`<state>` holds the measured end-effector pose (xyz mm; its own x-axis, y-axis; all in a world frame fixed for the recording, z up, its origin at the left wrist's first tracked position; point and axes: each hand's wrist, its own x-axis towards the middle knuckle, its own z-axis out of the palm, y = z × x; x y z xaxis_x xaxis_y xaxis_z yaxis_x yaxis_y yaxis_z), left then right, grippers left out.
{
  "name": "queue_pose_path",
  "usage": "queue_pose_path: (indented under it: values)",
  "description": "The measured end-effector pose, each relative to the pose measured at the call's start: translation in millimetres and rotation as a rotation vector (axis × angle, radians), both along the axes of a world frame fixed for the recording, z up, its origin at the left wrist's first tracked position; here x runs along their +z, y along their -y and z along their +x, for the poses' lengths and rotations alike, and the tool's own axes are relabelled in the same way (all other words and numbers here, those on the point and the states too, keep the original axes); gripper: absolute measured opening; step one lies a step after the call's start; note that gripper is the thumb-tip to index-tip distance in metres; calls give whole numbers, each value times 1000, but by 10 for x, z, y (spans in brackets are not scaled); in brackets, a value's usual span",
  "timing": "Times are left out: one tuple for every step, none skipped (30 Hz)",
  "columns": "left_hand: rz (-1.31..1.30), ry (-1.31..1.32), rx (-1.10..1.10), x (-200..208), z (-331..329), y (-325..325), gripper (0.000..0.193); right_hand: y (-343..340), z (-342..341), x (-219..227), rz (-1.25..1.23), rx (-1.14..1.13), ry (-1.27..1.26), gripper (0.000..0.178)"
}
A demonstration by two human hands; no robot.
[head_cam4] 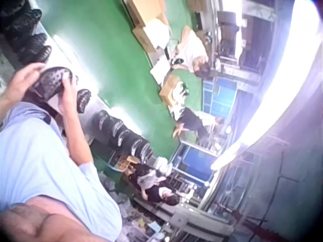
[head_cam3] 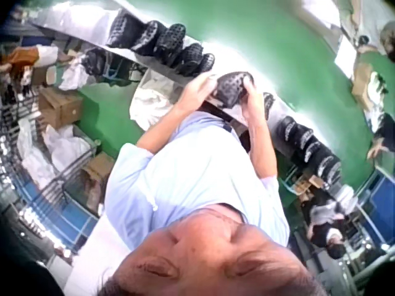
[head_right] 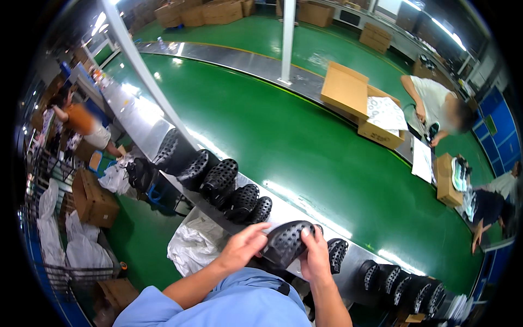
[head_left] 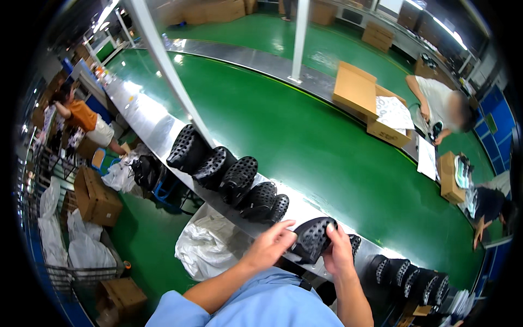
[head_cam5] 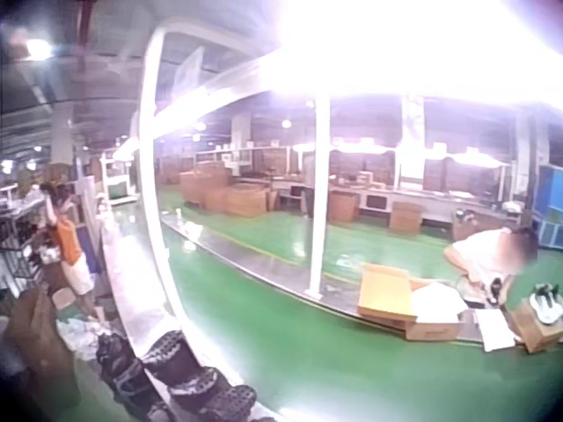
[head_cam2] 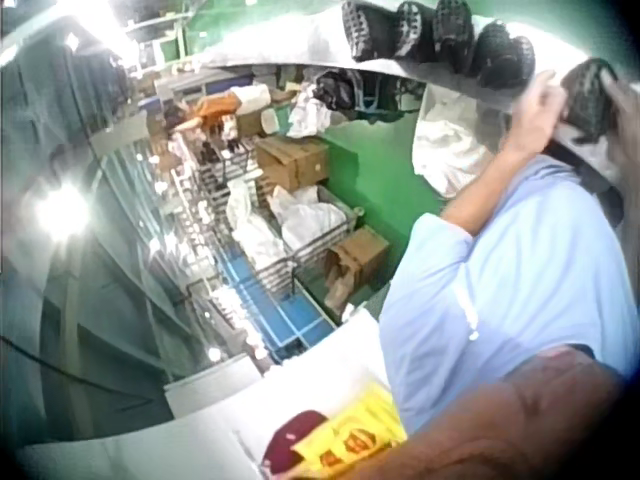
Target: The person picks up several black shoe components one at a time from a metal rack, turns them over by hand to check all sides, and places them back onto the rack.
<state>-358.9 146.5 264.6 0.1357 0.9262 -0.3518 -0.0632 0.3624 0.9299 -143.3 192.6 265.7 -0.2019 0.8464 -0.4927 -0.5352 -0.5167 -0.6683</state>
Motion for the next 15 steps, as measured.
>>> queue_pose_path:
  values:
    - [-13,45,154,-5,-108,91,45,-144,-89,14,24,22,7,27]
    - [22,-56,314,-31,-222,148,40,-301,-189,35,22,24,44,25]
    - [218,-358,426,-66,-364,191,40,-453,-287,71,85,71,1,23]
    - [299,-578,550,-115,-522,230,48,-613,-408,103,118,124,-13,23]
    - [256,-786,597,-185,-697,219,54,-769,-543,137,121,178,-24,23]
    - [306,-1010,656,-277,-852,163,60,-929,-693,173,143,233,-35,23]
    - [277,-1034,675,-375,-959,114,65,-1075,-867,200,133,262,25,24]
    - [261,-1073,696,-473,-1054,81,71,-1187,-1055,212,145,295,68,24]
    - [193,-1096,703,-562,-1122,55,76,-1278,-1233,218,157,312,160,25]
    - [263,-1112,713,-645,-1161,35,80,-1358,-1383,219,177,346,235,26]
    - [278,-1115,707,-720,-1178,9,83,-1422,-1528,200,197,368,262,27]
    - [290,-1117,700,-780,-1180,-6,87,-1461,-1645,170,215,390,289,27]
    - [259,-1077,696,-828,-1184,-23,93,-1486,-1737,139,234,419,318,38]
    - [240,-1054,706,-861,-1176,-39,93,-1522,-1823,111,256,448,346,49]
    - [239,-1034,715,-887,-1163,-59,93,-1546,-1897,81,276,473,374,61]
